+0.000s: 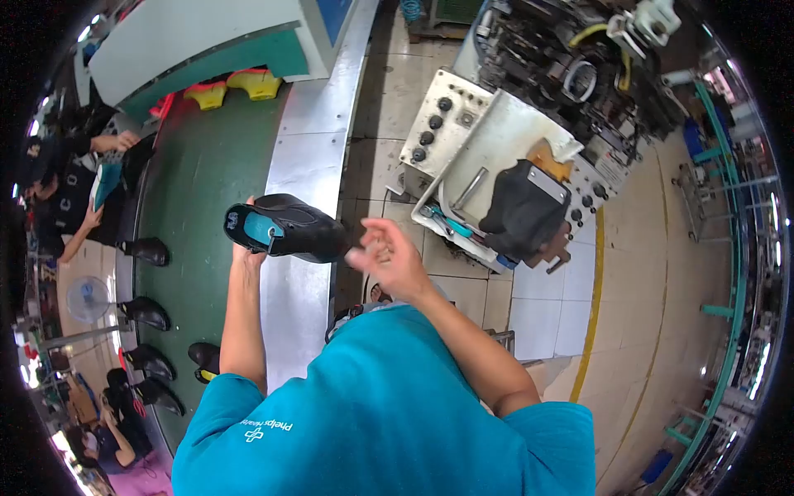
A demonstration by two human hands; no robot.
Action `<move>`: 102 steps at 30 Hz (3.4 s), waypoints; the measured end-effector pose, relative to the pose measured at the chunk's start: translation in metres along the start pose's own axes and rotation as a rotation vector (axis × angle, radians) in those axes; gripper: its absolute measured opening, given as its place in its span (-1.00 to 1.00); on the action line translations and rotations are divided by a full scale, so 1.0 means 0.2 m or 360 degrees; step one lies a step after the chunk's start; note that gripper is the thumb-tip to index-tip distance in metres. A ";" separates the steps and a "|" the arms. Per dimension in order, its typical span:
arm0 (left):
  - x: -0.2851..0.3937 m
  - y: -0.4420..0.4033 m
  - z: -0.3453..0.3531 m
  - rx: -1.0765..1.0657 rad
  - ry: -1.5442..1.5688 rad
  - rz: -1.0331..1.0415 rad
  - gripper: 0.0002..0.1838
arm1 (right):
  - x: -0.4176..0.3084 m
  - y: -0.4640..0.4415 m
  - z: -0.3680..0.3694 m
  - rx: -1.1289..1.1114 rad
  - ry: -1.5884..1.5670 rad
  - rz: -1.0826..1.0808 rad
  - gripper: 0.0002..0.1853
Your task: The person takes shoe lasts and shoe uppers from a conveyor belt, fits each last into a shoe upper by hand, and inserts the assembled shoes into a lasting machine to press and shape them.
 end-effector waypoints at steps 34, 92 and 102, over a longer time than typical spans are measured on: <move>-0.68 0.67 2.43 -0.1302 -0.1947 0.0708 -0.52 | -0.52 0.16 -1.39 0.0558 -0.0093 -0.0236 -0.71; -1.01 -0.11 3.25 -0.0858 -0.0575 -0.0456 -0.23 | -0.83 -1.00 -2.00 0.0892 -0.1343 -0.0203 -0.48; -1.09 -0.14 3.20 -0.0899 -0.0512 -0.0385 -0.15 | -0.82 -0.98 -2.01 0.1233 -0.0987 -0.0200 -0.34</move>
Point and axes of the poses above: each hand's wrist, its own y-axis away from the middle knuckle, its own z-axis out of the palm, x = y × z, the point moved 1 cm from there along -y, towards the middle knuckle, and after that the axes turned 3 degrees about -y, right-handed, at the moved point
